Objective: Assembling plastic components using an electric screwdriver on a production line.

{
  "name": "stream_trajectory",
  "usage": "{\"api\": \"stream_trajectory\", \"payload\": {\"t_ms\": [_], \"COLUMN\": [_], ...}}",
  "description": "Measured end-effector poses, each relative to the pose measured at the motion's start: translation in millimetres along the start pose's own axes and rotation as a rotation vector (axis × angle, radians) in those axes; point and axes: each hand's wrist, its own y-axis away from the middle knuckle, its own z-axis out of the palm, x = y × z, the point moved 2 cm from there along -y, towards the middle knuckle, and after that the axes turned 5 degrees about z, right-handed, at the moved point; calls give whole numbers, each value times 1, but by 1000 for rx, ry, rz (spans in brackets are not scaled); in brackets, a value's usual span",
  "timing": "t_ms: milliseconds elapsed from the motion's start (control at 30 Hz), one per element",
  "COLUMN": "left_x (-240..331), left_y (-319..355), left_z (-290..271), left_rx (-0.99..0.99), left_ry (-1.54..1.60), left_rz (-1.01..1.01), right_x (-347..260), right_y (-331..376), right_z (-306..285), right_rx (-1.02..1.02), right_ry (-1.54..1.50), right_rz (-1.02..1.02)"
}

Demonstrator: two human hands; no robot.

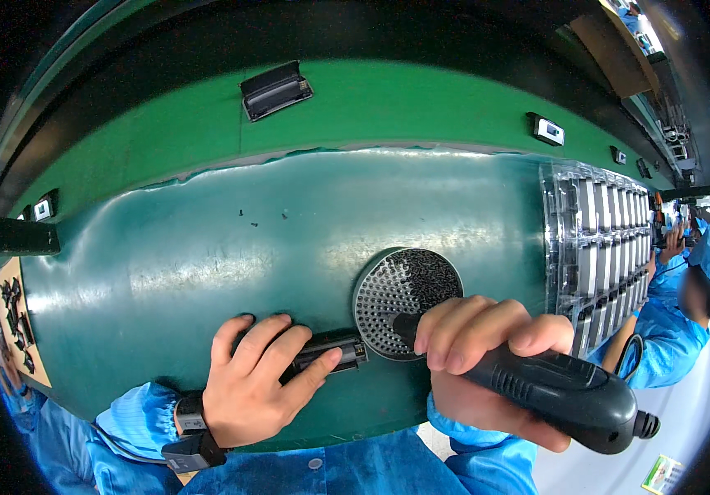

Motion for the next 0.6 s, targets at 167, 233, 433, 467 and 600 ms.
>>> {"api": "stream_trajectory", "payload": {"t_ms": [167, 233, 433, 467, 600], "left_x": [-2, -3, -4, -3, -5], "left_y": [2, 3, 6, 7, 8], "left_z": [1, 4, -1, -2, -8], "left_rx": [-14, 4, 5, 7, 28], "left_ry": [-5, 3, -6, -7, -23], "left_rz": [-9, -12, -16, -18, -9], "right_x": [4, 6, 7, 6, 12], "right_y": [1, 3, 4, 3, -3], "right_z": [0, 1, 7, 10, 22], "right_rx": [-10, -25, -50, -44, -51], "right_ry": [-28, -15, -30, 12, 40], "right_rz": [5, -3, -21, -20, -51]}}
